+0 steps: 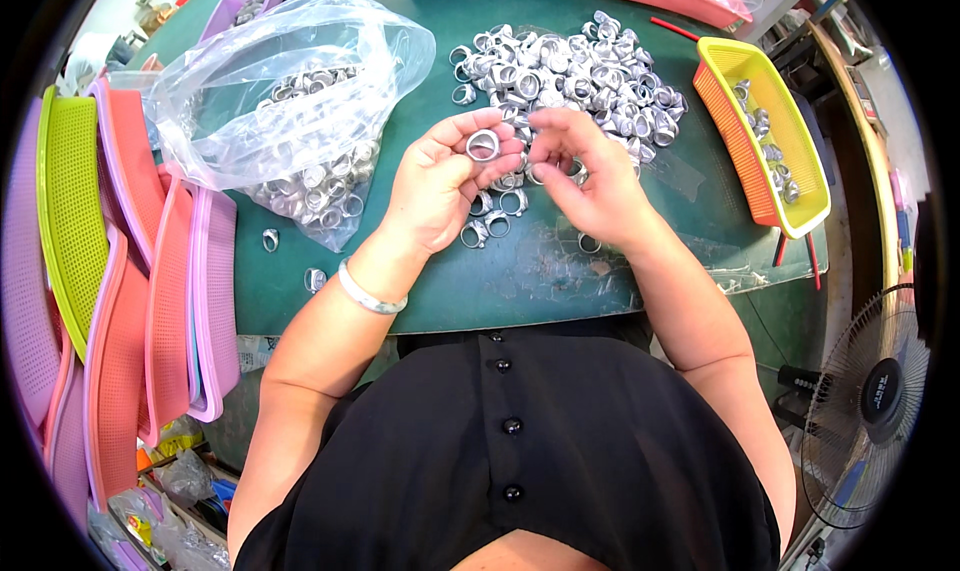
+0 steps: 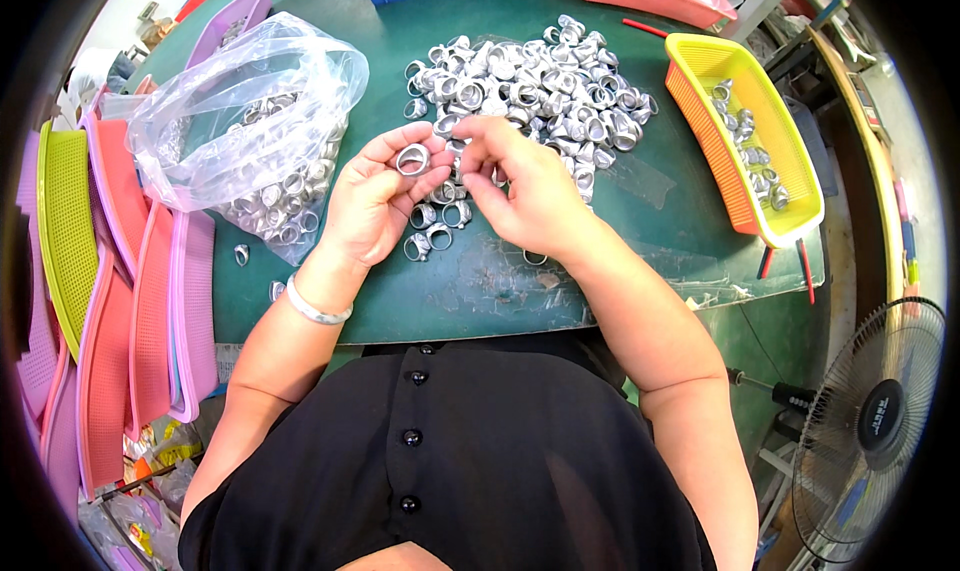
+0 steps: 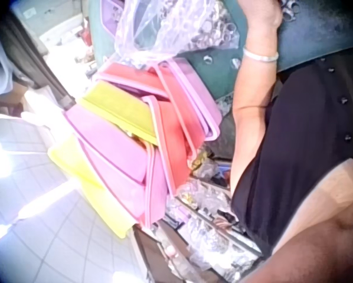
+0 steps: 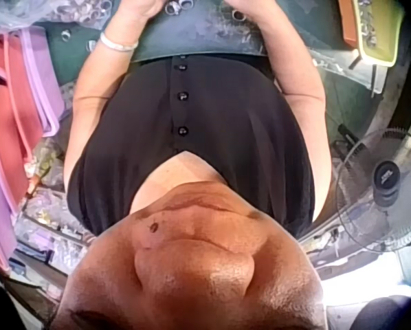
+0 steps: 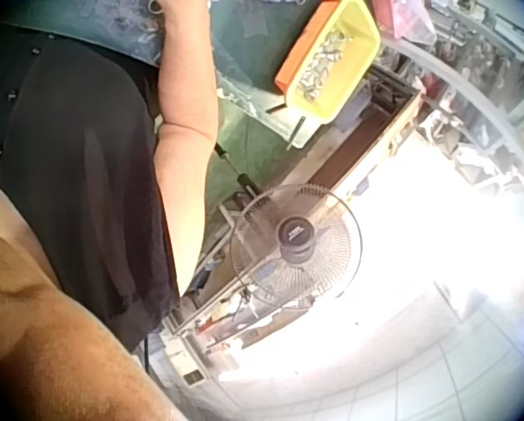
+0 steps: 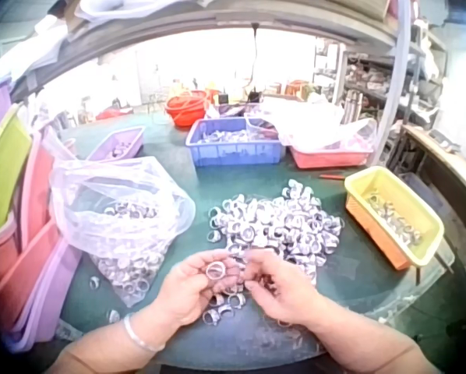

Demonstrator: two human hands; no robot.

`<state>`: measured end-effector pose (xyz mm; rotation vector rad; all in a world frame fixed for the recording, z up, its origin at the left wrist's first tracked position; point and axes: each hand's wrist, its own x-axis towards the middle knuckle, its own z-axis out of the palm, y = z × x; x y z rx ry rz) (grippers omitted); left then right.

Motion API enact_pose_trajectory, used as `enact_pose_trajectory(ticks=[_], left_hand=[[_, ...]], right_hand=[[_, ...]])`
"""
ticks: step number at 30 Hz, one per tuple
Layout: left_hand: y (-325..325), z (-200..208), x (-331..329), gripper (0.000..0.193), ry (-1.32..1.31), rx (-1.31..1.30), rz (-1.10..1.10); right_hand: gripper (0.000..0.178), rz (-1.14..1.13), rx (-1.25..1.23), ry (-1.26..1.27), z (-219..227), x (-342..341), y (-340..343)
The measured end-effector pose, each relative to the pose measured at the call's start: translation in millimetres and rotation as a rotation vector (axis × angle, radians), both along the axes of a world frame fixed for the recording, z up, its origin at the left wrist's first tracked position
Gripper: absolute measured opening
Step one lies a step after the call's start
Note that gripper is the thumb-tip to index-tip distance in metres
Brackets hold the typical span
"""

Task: The person picks up small, silver, ring-shaped metal parts from a pile on a green workbench. They hold the parts with both hands, rotate them to view different angles, and then place them back onto the pile. The person repeats this process of picking up, rotating, and placing down the metal parts throughout the video.

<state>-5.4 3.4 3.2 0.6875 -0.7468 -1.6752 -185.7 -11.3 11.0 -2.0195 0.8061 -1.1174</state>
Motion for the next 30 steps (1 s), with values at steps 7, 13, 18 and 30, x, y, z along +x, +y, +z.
enact_pose_trajectory(ticks=[7,13,18,30], left_hand=[[-2,-5,11,0.035,-0.062,0.013,-0.022],[2,-4,7,0.020,-0.381,-0.052,0.003],[2,-9,5,0.017,-0.807,-0.287,0.034],[8,-8,1,0.012,-0.942,-0.369,0.052]], right_hand=[[0.054,0.106,-0.123,0.432,7,1,6],[0.054,0.088,-0.241,0.509,6,6,9],[0.054,0.055,-0.297,0.407,4,6,8],[0.066,0.131,-0.057,0.089,4,1,5]])
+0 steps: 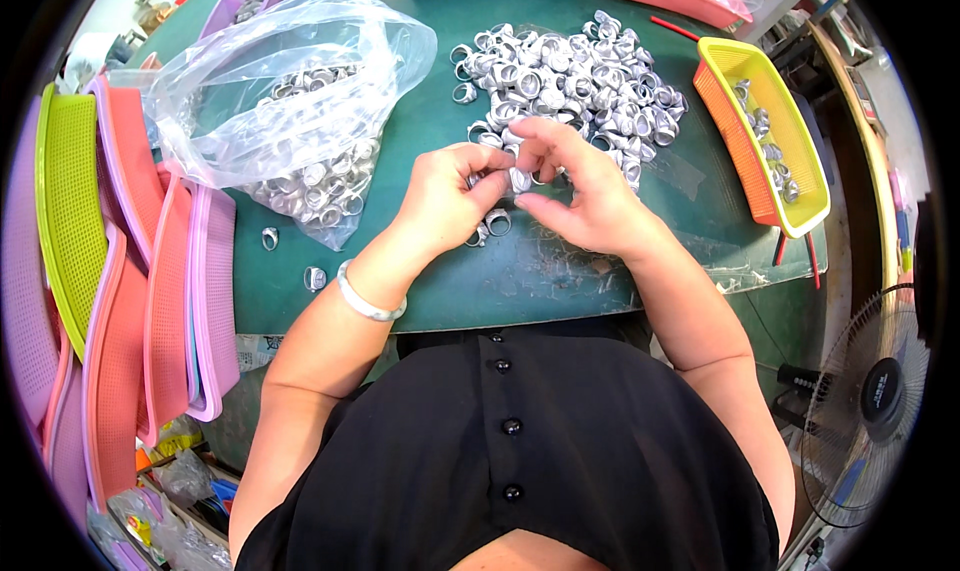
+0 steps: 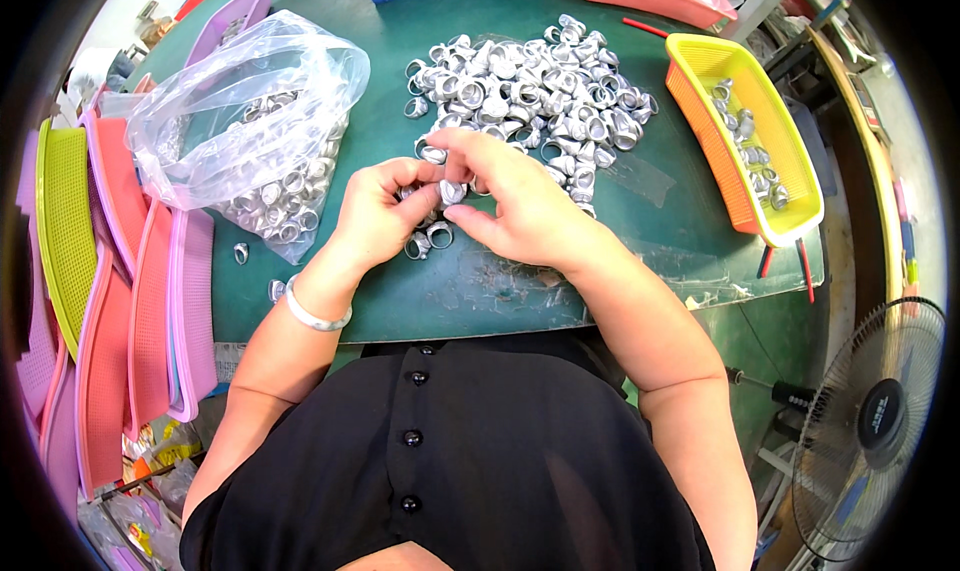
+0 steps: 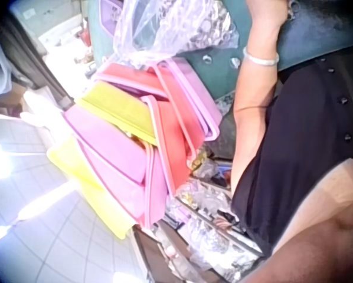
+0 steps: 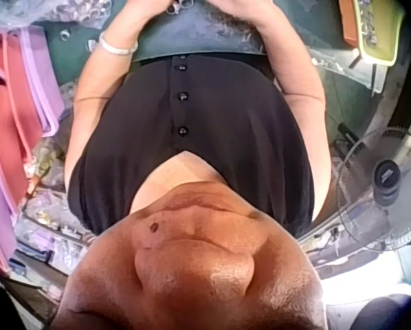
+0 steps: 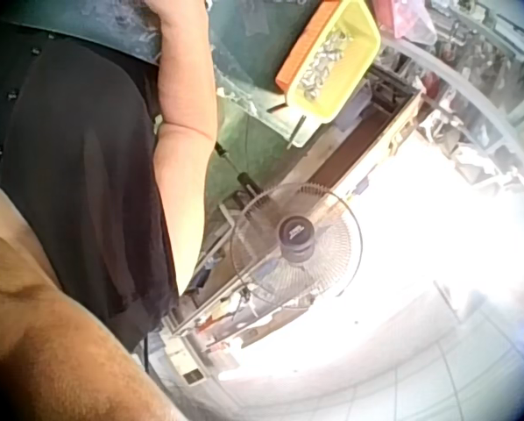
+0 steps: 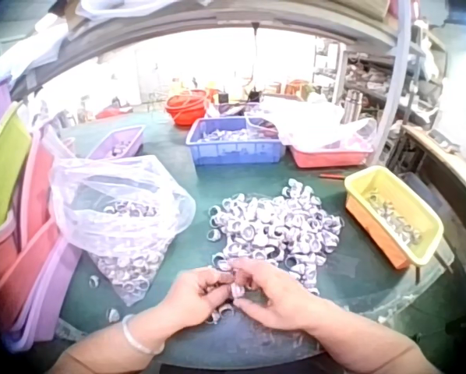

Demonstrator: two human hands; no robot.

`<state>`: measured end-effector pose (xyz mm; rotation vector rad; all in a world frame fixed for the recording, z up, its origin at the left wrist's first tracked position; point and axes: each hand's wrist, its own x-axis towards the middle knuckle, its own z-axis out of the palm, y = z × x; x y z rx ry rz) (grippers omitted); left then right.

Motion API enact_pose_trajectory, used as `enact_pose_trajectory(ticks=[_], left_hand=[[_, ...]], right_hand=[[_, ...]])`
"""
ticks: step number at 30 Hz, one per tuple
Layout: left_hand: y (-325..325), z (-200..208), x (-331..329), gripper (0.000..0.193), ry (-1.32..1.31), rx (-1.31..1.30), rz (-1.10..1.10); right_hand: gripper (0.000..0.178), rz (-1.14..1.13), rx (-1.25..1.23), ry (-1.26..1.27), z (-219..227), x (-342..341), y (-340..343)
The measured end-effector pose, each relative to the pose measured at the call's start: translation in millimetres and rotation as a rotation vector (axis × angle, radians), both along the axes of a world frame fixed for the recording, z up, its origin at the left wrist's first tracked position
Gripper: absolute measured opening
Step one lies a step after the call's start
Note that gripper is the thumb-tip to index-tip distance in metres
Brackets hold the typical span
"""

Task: The person picks up small, silver, ring-shaped metal parts from a pile on a green workbench. They hold the parts with both hands, rotate them to view different angles, and then place them back onto the pile. The person repeats this process of picking up, rotating, and placing down the metal parts throughout the video.

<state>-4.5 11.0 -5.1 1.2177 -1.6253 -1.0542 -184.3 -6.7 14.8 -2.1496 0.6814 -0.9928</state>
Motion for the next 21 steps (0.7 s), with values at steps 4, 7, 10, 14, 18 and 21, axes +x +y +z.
enact_pose_trajectory(ticks=[4,7,10,14,18,21], left_hand=[[-3.0,1.5,-0.2,0.013,0.327,0.140,0.010],[0.3,3.8,-4.2,0.015,0.438,0.108,0.003],[1.1,-0.7,-7.2,0.019,0.470,0.059,-0.009],[1.5,0.5,-6.0,0.020,0.468,0.042,-0.032],[2.3,2.2,-6.0,0.017,0.490,0.052,-0.017],[4.2,6.0,-5.4,0.013,0.497,0.053,0.001]], right_hand=[[0.071,-0.034,-0.062,-0.047,-0.1,1.0,-1.9],[0.071,-0.028,-0.062,-0.104,-2.3,4.0,-1.4],[0.069,-0.047,-0.079,-0.105,-3.5,4.7,0.6],[0.068,-0.050,-0.097,-0.131,-2.8,5.0,0.6],[0.068,-0.054,-0.100,-0.151,-2.2,4.4,0.5],[0.069,-0.056,-0.085,-0.177,-3.1,4.6,0.2]])
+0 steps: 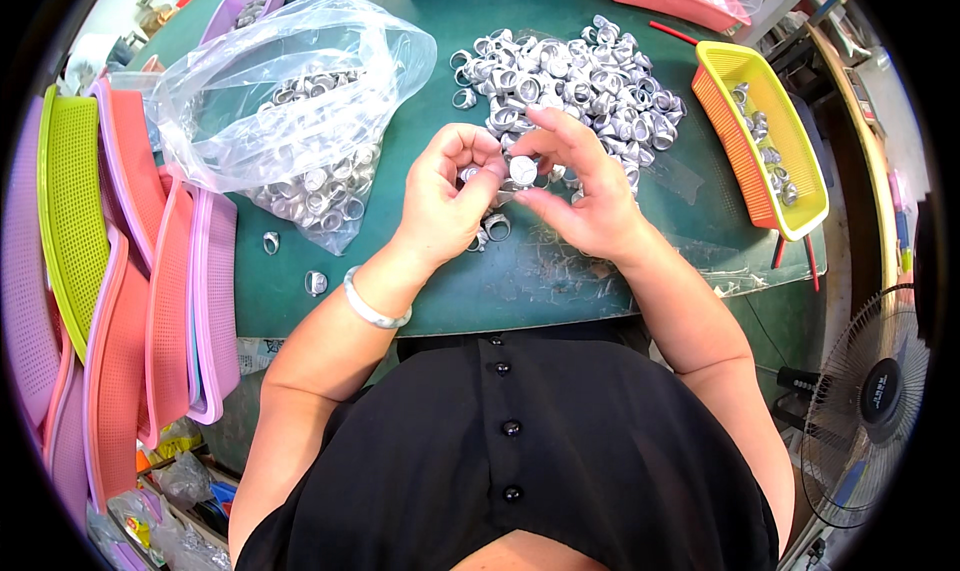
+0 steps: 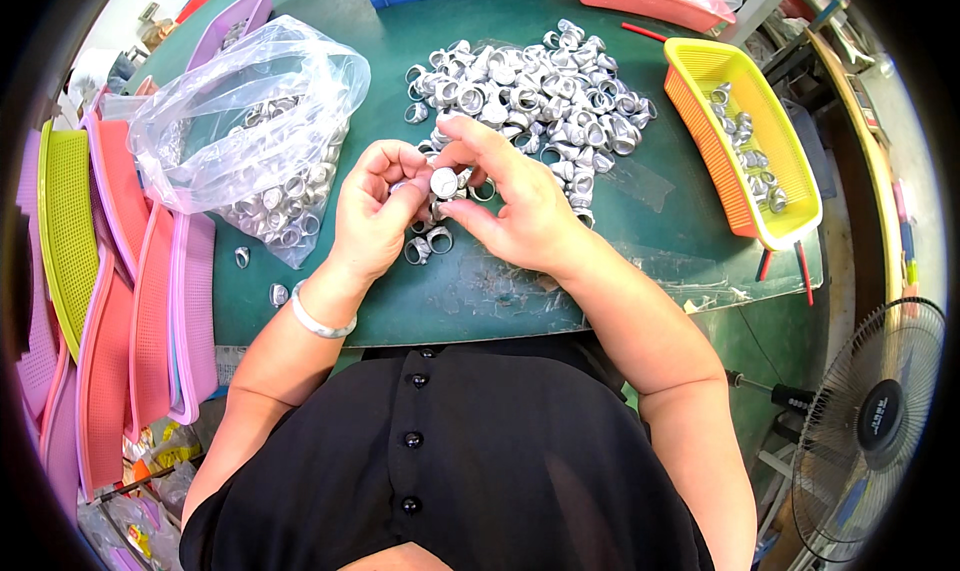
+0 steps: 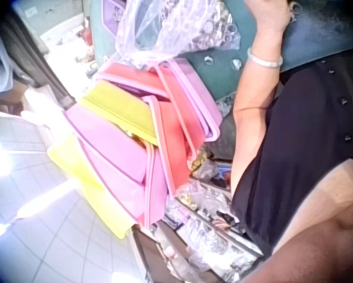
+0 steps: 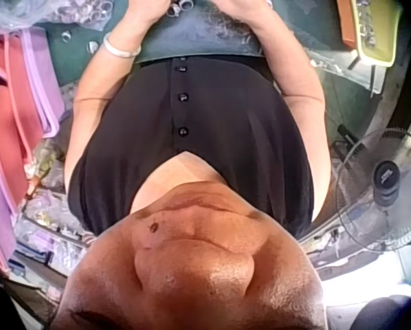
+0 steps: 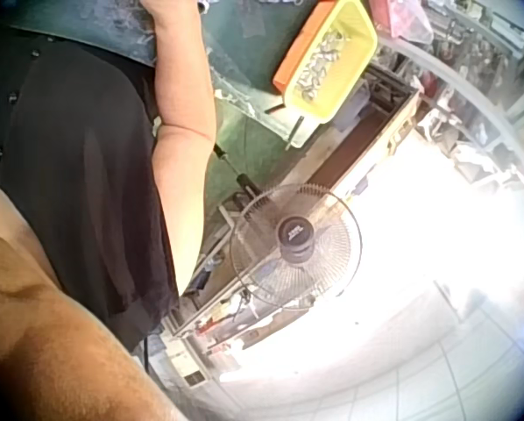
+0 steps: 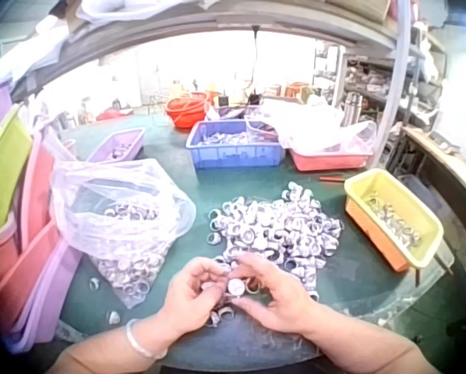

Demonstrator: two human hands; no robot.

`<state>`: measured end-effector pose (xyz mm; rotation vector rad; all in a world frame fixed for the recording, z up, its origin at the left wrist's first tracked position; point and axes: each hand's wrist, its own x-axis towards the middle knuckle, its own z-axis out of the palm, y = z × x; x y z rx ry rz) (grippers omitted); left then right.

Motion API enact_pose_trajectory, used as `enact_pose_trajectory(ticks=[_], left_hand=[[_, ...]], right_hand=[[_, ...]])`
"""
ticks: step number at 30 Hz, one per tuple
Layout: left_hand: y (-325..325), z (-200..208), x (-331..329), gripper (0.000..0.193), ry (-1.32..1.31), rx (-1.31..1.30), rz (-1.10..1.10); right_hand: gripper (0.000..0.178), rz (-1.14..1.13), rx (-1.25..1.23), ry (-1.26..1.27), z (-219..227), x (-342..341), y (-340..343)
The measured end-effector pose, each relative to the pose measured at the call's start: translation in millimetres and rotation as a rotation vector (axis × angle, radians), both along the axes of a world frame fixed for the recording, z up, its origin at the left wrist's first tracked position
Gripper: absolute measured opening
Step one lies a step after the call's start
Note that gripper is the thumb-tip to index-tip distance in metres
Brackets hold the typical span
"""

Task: The person picks up small, silver, ring-shaped metal parts from a pile on a green workbench. They hold the parts with both hands, rotate them to view different angles, and then place them back onto the pile. The person repeats this process of picking up, rotating, and placing down the metal parts throughout the video.

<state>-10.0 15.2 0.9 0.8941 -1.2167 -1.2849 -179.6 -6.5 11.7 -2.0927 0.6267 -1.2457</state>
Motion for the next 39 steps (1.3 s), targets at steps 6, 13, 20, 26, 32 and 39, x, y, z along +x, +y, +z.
enact_pose_trajectory(ticks=[6,13,20,26,32,39], left_hand=[[1.0,-0.7,5.5,0.007,-0.038,0.034,-0.081],[0.8,-3.0,3.1,0.011,-0.041,-0.021,-0.072],[1.3,-2.2,5.5,0.012,-0.097,-0.051,-0.112],[1.2,-2.1,5.7,0.011,-0.090,-0.058,-0.112],[0.8,-3.4,5.6,0.011,-0.079,-0.064,-0.109],[2.3,0.2,3.4,0.012,-0.025,-0.015,-0.095]], right_hand=[[0.070,0.039,0.065,-0.007,-2.6,-1.7,-0.5],[0.070,0.045,0.066,-0.041,-3.1,1.2,-0.2],[0.070,0.068,0.090,-0.040,-4.9,0.6,-0.9],[0.071,0.097,0.129,-0.019,-5.5,-1.6,-0.8],[0.071,0.101,0.135,-0.019,-4.1,-1.6,-0.2],[0.070,0.054,0.078,-0.064,-4.5,1.4,-0.3]])
